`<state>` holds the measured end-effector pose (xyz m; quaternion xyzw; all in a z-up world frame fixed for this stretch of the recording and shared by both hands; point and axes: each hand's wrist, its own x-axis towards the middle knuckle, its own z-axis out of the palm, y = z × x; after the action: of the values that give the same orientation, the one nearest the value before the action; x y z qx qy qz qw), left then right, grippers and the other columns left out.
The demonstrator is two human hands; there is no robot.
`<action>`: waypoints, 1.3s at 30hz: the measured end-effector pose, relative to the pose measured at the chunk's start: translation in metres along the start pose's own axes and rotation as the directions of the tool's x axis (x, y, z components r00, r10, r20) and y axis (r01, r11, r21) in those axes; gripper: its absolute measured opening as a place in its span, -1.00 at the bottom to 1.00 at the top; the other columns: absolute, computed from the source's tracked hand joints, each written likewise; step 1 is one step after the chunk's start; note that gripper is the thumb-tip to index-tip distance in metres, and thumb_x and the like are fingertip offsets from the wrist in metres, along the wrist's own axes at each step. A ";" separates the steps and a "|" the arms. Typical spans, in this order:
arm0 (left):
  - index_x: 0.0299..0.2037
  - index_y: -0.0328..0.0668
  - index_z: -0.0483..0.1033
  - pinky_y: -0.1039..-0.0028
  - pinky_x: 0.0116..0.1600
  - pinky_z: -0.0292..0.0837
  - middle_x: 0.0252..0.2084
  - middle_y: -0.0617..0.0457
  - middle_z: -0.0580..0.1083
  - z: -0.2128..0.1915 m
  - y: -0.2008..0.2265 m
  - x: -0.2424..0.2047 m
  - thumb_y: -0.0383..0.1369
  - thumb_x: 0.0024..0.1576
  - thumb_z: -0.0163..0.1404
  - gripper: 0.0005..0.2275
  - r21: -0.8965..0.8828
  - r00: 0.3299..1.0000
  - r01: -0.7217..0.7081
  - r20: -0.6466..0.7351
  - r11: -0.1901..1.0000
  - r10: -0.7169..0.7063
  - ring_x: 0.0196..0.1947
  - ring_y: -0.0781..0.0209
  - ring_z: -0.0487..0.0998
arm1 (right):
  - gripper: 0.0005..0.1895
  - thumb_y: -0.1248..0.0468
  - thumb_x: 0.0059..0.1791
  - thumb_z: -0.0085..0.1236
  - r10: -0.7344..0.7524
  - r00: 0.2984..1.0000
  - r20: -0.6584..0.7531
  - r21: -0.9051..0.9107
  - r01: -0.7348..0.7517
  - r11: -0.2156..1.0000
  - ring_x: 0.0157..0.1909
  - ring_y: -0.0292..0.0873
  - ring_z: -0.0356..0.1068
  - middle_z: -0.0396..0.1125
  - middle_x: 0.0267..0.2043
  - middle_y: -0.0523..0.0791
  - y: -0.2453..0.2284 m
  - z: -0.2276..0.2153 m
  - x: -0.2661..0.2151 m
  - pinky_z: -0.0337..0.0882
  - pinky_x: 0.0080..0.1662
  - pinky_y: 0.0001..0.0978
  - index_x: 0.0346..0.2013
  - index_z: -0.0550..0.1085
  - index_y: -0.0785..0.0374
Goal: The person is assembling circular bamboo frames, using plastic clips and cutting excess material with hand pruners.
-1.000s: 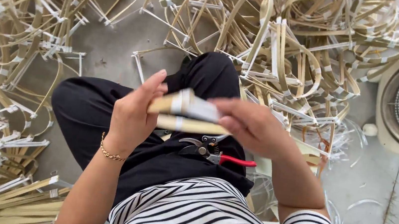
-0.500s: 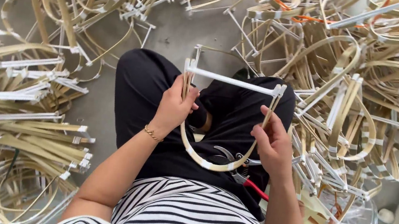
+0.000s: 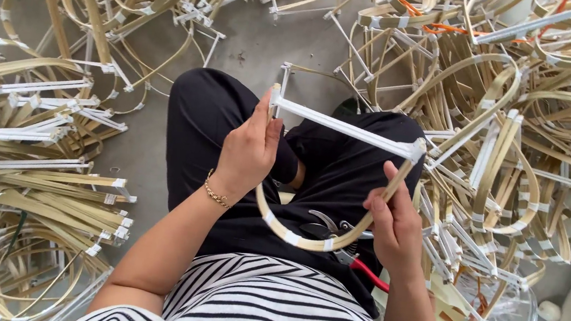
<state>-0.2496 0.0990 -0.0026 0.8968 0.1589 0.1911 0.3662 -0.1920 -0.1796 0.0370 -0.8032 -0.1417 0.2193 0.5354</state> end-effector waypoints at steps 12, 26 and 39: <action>-0.15 -0.28 0.36 0.50 -0.24 0.56 -0.34 0.09 0.54 0.005 -0.024 -0.006 -0.33 0.37 -0.17 -0.83 -0.554 0.953 0.302 0.186 0.776 -0.238 -0.40 0.32 0.61 | -0.43 0.45 -0.01 0.17 -0.359 0.928 0.104 -0.157 0.371 0.915 -0.51 -0.48 0.30 0.41 -0.36 -0.20 -0.025 0.018 -0.022 0.31 -0.42 -0.65 0.30 0.29 0.44; 0.23 -0.24 0.28 0.53 -0.21 0.62 -0.18 0.16 0.46 -0.017 -0.050 0.027 -0.49 0.27 -0.02 -0.67 -0.707 0.769 0.639 0.601 0.304 -0.219 -0.31 0.40 0.55 | -0.06 -0.14 -0.26 0.30 -0.064 0.970 0.235 -0.808 0.232 0.541 0.42 0.17 -0.01 0.09 0.37 0.06 0.066 -0.025 -0.107 0.06 0.30 0.23 0.32 0.24 0.16; 0.18 -0.21 0.41 0.60 -0.47 0.36 -0.51 0.15 0.40 0.004 -0.006 -0.034 -0.39 0.36 -0.15 -0.77 -0.590 0.654 0.687 0.757 0.424 -0.007 -0.61 0.47 0.35 | -0.34 -0.03 -0.07 0.17 0.133 0.913 0.387 -0.740 0.221 0.635 -0.13 0.01 0.41 0.36 -0.05 -0.04 0.102 -0.077 -0.081 0.43 -0.09 -0.15 0.27 0.33 0.13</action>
<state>-0.2782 0.0862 -0.0177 0.5416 0.1037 -0.1720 0.8163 -0.2243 -0.3176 -0.0150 -0.8861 -0.3493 0.2861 0.1047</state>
